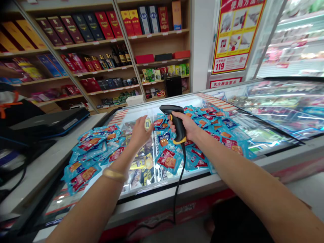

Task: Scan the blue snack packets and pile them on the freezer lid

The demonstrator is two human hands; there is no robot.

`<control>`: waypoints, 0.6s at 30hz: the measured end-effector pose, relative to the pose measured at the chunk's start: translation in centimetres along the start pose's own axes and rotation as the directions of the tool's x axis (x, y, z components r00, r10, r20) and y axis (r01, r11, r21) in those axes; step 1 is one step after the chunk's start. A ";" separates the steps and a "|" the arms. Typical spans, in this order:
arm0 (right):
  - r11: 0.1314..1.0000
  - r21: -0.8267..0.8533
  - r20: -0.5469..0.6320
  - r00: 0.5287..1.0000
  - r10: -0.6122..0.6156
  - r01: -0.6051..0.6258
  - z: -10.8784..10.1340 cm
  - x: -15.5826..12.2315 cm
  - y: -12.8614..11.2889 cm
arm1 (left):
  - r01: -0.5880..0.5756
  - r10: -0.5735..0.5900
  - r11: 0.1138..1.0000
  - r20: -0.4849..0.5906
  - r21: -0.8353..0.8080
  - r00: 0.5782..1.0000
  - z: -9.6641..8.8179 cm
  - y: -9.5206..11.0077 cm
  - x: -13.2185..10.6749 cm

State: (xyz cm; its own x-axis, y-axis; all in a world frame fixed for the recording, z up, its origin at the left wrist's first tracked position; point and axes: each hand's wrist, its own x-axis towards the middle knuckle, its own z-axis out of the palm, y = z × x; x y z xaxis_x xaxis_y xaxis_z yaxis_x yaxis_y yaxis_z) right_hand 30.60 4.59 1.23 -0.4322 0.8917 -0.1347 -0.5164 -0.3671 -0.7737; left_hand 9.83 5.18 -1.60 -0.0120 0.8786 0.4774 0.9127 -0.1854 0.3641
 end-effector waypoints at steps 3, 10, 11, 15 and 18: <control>0.999 0.041 0.012 1.000 -0.025 0.025 -1.2 0.0 0.0 | 0.034 -0.033 0.999 0.047 -0.025 0.998 2.6 1.3 1.3; 1.000 0.012 0.045 0.999 -0.013 0.013 -1.1 0.2 0.5 | 0.089 -0.090 0.996 0.225 0.012 0.970 4.5 1.8 2.2; 1.000 0.008 0.042 0.999 -0.014 0.014 -1.1 0.2 0.5 | 0.064 -0.065 0.998 0.240 0.013 0.969 4.3 1.7 2.1; 1.000 0.001 0.030 0.999 -0.016 0.016 -1.1 0.1 0.5 | 0.025 -0.025 1.000 0.259 0.004 0.965 2.9 1.1 1.3; 1.000 -0.005 0.027 0.999 -0.019 0.019 -1.1 0.0 0.6 | 0.109 -0.082 0.988 0.227 -0.110 0.970 1.6 -0.2 0.5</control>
State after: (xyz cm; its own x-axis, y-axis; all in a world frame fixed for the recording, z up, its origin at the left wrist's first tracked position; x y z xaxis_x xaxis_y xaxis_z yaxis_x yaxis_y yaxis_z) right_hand 31.08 4.70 0.06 -0.4423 0.8909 -0.1035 -0.5207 -0.3491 -0.7791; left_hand 10.33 6.41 -2.71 0.0063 0.9678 0.2515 0.8552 -0.1355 0.5002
